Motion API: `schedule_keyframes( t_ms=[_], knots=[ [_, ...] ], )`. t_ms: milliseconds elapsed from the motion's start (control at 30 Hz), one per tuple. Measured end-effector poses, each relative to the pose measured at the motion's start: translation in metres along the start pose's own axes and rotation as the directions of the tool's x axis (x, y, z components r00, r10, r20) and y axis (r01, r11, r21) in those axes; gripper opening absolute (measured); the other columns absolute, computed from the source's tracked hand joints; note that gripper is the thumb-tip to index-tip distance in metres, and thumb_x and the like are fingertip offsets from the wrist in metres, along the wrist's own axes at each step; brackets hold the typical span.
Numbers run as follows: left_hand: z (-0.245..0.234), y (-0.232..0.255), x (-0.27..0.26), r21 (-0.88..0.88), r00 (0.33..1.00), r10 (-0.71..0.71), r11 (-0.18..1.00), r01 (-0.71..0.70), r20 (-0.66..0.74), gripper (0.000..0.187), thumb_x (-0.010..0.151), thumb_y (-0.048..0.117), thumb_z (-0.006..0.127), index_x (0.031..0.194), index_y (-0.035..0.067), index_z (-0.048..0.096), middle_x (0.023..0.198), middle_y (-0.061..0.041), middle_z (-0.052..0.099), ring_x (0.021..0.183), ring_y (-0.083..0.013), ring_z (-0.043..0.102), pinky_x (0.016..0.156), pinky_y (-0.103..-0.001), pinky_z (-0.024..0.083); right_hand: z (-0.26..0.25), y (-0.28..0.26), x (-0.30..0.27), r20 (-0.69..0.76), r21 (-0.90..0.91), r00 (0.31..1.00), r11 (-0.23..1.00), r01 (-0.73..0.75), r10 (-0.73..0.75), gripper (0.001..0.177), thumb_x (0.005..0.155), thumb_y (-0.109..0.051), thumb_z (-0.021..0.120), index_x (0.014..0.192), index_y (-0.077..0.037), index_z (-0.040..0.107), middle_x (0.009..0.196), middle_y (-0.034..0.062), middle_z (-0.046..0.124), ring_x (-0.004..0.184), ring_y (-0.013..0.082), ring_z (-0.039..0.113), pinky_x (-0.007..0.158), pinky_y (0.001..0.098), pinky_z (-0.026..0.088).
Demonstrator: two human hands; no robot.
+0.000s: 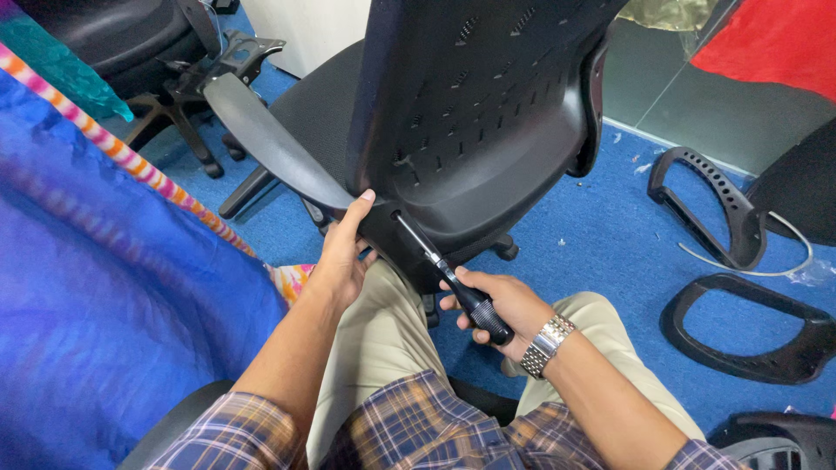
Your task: The person uses a screwdriver to tighten screws on the underside of a black office chair. They work on multiple screw locations around the chair base, holding the chair steady with one hand while turning the screwdriver with the other.
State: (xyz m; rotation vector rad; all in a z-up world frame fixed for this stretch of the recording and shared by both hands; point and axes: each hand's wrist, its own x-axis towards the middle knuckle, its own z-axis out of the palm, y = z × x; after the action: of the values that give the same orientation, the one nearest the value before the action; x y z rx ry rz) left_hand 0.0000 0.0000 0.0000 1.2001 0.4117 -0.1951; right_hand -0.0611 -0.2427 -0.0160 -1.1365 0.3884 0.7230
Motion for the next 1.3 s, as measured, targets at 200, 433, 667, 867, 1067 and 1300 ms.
schedule_keyframes(
  t_ms=[200,433,667,867,1067,1300],
  knots=[
    [0.005,0.004,-0.003,0.136,0.99,0.014,0.991,0.005,-0.137,0.081,0.076,0.056,0.071,0.14,0.011,0.051,0.128,-0.003,0.061,0.115,-0.0173,0.057,0.099,-0.038,0.042,0.015,-0.009,-0.005,-0.131,-0.458,0.965,0.877,0.145,-0.228,0.034,0.094,-0.032,0.06,0.11,-0.003,0.068,0.085,0.0108,0.076,0.054,0.015,0.067,0.036,0.0263,0.044],
    [0.008,0.003,-0.007,0.165,0.988,0.021,0.986,0.005,-0.151,0.08,0.076,0.061,0.069,0.137,0.012,0.052,0.124,-0.002,0.063,0.107,-0.0151,0.061,0.094,-0.037,0.048,-0.01,0.002,-0.015,-0.124,-0.52,0.956,0.838,0.167,-0.268,0.031,0.093,-0.031,0.063,0.104,-0.002,0.07,0.083,0.0099,0.075,0.053,0.014,0.065,0.036,0.0264,0.045],
    [0.006,0.0,-0.003,0.146,0.996,-0.013,0.989,0.027,-0.094,0.074,0.078,0.065,0.063,0.134,0.017,0.054,0.118,0.001,0.066,0.104,-0.0149,0.062,0.094,-0.034,0.045,-0.041,0.036,-0.017,-0.184,-0.462,0.966,0.883,0.076,-0.18,0.03,0.093,-0.03,0.062,0.102,-0.002,0.071,0.083,0.0094,0.075,0.053,0.0145,0.065,0.037,0.0285,0.045],
    [0.002,-0.017,-0.002,0.136,0.998,-0.03,0.99,0.038,-0.058,0.086,0.087,0.081,0.05,0.13,0.006,0.06,0.111,-0.003,0.062,0.097,-0.0168,0.056,0.09,-0.034,0.045,-0.051,0.05,-0.011,-0.146,-0.411,0.976,0.907,0.089,-0.162,0.03,0.093,-0.029,0.062,0.104,-0.003,0.071,0.083,0.0094,0.076,0.055,0.015,0.066,0.038,0.0295,0.047],
    [0.007,-0.029,0.001,0.335,0.967,0.07,0.942,0.016,-0.245,0.1,0.082,0.084,0.042,0.144,0.005,0.042,0.137,-0.012,0.054,0.123,-0.0289,0.057,0.1,-0.041,0.045,-0.051,0.056,-0.006,-0.102,-0.344,0.984,0.933,0.105,-0.148,0.028,0.094,-0.028,0.062,0.105,-0.004,0.071,0.083,0.0087,0.075,0.055,0.0138,0.066,0.039,0.028,0.046],
    [0.01,-0.02,-0.011,0.342,0.956,0.176,0.936,-0.088,-0.237,0.094,0.083,0.076,0.053,0.146,0.011,0.027,0.143,-0.007,0.043,0.123,-0.025,0.05,0.098,-0.046,0.043,-0.041,0.038,-0.021,-0.04,-0.298,0.978,0.936,0.186,-0.207,0.027,0.09,-0.021,0.067,0.109,-0.003,0.072,0.086,0.008,0.076,0.059,0.0123,0.067,0.04,0.0257,0.046]
  ],
)
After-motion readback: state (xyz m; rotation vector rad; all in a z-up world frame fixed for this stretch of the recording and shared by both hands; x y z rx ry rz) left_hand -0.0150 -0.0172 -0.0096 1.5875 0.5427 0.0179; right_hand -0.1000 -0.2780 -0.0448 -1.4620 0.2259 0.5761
